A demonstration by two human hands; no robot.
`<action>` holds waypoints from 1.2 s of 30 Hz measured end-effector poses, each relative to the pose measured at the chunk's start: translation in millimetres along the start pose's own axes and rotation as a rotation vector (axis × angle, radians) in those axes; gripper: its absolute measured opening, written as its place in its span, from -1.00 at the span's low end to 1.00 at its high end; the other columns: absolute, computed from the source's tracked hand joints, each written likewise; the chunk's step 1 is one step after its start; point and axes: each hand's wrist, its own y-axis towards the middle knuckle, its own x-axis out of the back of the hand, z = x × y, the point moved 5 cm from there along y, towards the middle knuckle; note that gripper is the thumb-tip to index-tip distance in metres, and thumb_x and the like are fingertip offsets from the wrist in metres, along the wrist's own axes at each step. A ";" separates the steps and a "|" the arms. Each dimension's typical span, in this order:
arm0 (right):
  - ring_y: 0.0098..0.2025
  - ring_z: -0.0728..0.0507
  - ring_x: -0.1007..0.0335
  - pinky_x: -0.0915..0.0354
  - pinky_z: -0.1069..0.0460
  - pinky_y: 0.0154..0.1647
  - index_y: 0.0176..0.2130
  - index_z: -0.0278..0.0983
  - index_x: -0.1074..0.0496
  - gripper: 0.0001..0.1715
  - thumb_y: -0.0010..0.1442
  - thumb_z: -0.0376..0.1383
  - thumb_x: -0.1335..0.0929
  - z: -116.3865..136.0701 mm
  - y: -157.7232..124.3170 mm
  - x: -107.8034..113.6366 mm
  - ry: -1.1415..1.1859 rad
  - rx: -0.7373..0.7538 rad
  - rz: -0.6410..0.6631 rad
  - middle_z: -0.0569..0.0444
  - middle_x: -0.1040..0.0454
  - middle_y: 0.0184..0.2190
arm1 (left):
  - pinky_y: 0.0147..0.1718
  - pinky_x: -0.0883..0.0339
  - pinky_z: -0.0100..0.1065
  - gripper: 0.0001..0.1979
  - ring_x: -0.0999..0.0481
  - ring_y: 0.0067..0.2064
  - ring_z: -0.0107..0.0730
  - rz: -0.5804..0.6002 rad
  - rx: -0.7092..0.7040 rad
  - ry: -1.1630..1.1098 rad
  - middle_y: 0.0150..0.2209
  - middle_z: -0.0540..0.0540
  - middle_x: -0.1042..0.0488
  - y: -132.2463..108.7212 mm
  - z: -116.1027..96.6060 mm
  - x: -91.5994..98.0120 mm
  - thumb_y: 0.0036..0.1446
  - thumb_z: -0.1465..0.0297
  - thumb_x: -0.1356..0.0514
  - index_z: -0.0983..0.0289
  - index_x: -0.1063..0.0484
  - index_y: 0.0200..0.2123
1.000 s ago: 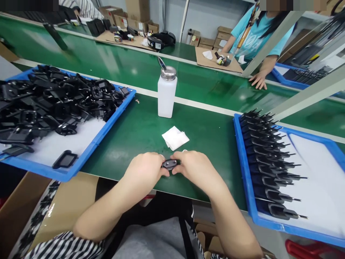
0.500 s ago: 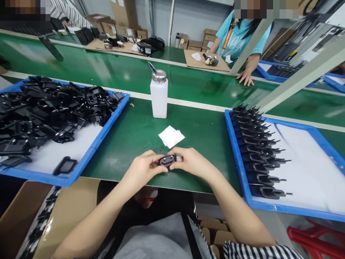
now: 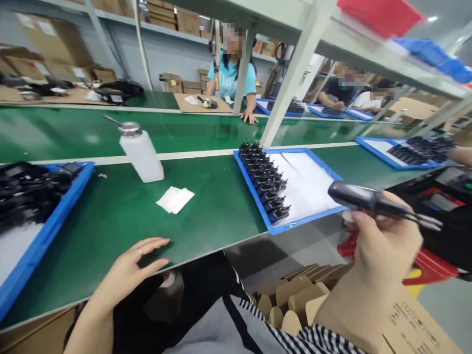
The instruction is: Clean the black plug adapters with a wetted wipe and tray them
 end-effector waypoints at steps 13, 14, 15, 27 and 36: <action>-0.60 0.01 -0.11 -0.15 0.05 -0.54 -0.30 -0.27 -0.23 -0.52 -0.25 -0.09 -0.32 -129.2 2.1 -107.6 -0.277 -0.215 1.008 0.18 -0.29 -0.54 | -0.32 -0.34 -0.41 -0.65 -0.42 -0.23 -0.35 -0.103 0.014 0.112 -0.24 0.00 -0.43 -0.9 8.3 -3.0 -0.12 0.09 -0.05 0.14 -0.40 -0.31; -0.60 0.01 -0.12 -0.14 0.06 -0.55 -0.29 -0.27 -0.19 -0.50 -0.25 -0.09 -0.32 -132.8 -0.6 -107.4 -0.261 -0.243 0.976 0.21 -0.25 -0.58 | -0.32 -0.35 -0.41 -0.65 -0.42 -0.23 -0.35 -0.105 0.014 0.113 -0.24 0.00 -0.44 -0.9 7.4 -2.9 -0.12 0.09 -0.05 0.14 -0.40 -0.31; -0.60 0.00 -0.12 -0.13 0.06 -0.56 -0.30 -0.26 -0.15 -0.50 -0.25 -0.09 -0.32 -136.0 -2.5 -106.1 -0.246 -0.267 0.944 0.23 -0.21 -0.62 | -0.31 -0.35 -0.41 -0.66 -0.42 -0.24 -0.36 -0.108 0.013 0.113 -0.25 0.00 -0.44 -1.1 6.4 -2.7 -0.11 0.10 -0.05 0.14 -0.40 -0.31; -0.54 -0.07 -0.23 -0.21 -0.02 -0.44 -0.45 -0.24 -0.13 -0.65 -0.23 -0.09 -0.26 -129.7 -4.7 -106.6 -0.295 -0.282 0.946 0.16 -0.25 -0.58 | -0.28 -0.33 -0.37 -0.71 -0.41 -0.23 -0.35 -0.131 -0.011 0.074 -0.27 0.01 -0.44 -1.1 -3.5 -1.0 -0.07 0.16 -0.06 0.16 -0.40 -0.32; -0.10 -0.42 -0.19 -0.19 -0.20 -0.26 -0.32 -0.21 -0.23 -0.62 -0.13 -0.05 -0.22 -168.8 40.8 -90.6 -0.705 -0.109 0.695 -0.22 -0.35 -0.27 | -0.27 -0.31 -0.38 -0.82 -0.41 -0.27 -0.40 -0.121 0.009 -0.137 -0.33 0.06 -0.44 -18.4 -7.6 10.5 0.01 0.32 -0.03 0.22 -0.40 -0.38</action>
